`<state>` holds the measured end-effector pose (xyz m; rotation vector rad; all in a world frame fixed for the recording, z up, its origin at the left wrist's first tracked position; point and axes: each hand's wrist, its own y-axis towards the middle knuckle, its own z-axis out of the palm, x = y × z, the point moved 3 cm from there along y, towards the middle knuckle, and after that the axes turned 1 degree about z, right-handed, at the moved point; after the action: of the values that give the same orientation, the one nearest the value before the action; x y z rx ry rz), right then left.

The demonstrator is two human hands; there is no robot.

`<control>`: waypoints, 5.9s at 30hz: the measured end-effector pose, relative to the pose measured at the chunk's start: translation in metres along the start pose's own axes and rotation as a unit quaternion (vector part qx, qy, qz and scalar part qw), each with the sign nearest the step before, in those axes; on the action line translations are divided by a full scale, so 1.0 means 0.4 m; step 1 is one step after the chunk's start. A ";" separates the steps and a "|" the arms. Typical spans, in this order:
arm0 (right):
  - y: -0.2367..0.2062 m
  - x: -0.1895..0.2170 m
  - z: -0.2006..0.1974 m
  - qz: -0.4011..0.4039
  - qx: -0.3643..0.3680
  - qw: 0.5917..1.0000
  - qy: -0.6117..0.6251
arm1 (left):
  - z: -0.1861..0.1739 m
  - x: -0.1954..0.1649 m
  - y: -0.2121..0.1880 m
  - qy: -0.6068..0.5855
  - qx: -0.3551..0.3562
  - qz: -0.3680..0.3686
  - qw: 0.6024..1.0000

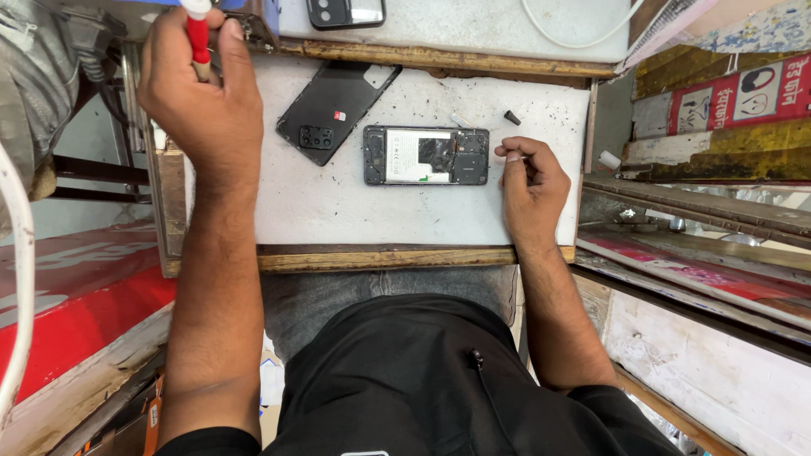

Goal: The person uses a red-handled screwdriver to remove and reinsert small screws from a disassembled smartphone on a workbench. They repeatedly pick up screws, place them into screw holes, and turn the screwdriver, occasionally pausing to handle loose screws.

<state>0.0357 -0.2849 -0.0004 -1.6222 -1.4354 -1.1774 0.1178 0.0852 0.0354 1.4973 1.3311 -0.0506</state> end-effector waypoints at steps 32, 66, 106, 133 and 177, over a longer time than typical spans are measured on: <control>0.001 -0.001 0.000 -0.008 0.003 1.000 -0.017 | -0.093 0.029 0.006 -0.079 -0.045 -0.040 0.995; 0.002 -0.007 -0.001 -0.008 0.000 1.000 -0.004 | -0.071 0.025 0.037 -0.050 -0.002 -0.029 0.998; -0.051 0.082 0.034 -0.137 0.056 0.986 -0.072 | -0.053 -0.083 -0.187 -0.650 0.232 -0.424 0.587; 0.015 0.316 0.233 -0.193 0.220 0.956 0.015 | -0.117 -0.241 -0.176 -0.232 0.284 -0.320 0.873; -0.097 0.253 0.143 -0.139 0.202 0.963 0.113 | -0.065 -0.276 -0.234 -0.470 0.283 -0.396 0.736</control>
<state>0.0079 -0.1874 0.0685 -0.9999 -1.6576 -1.0883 -0.0064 0.0086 0.0544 0.9396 0.9841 -1.6735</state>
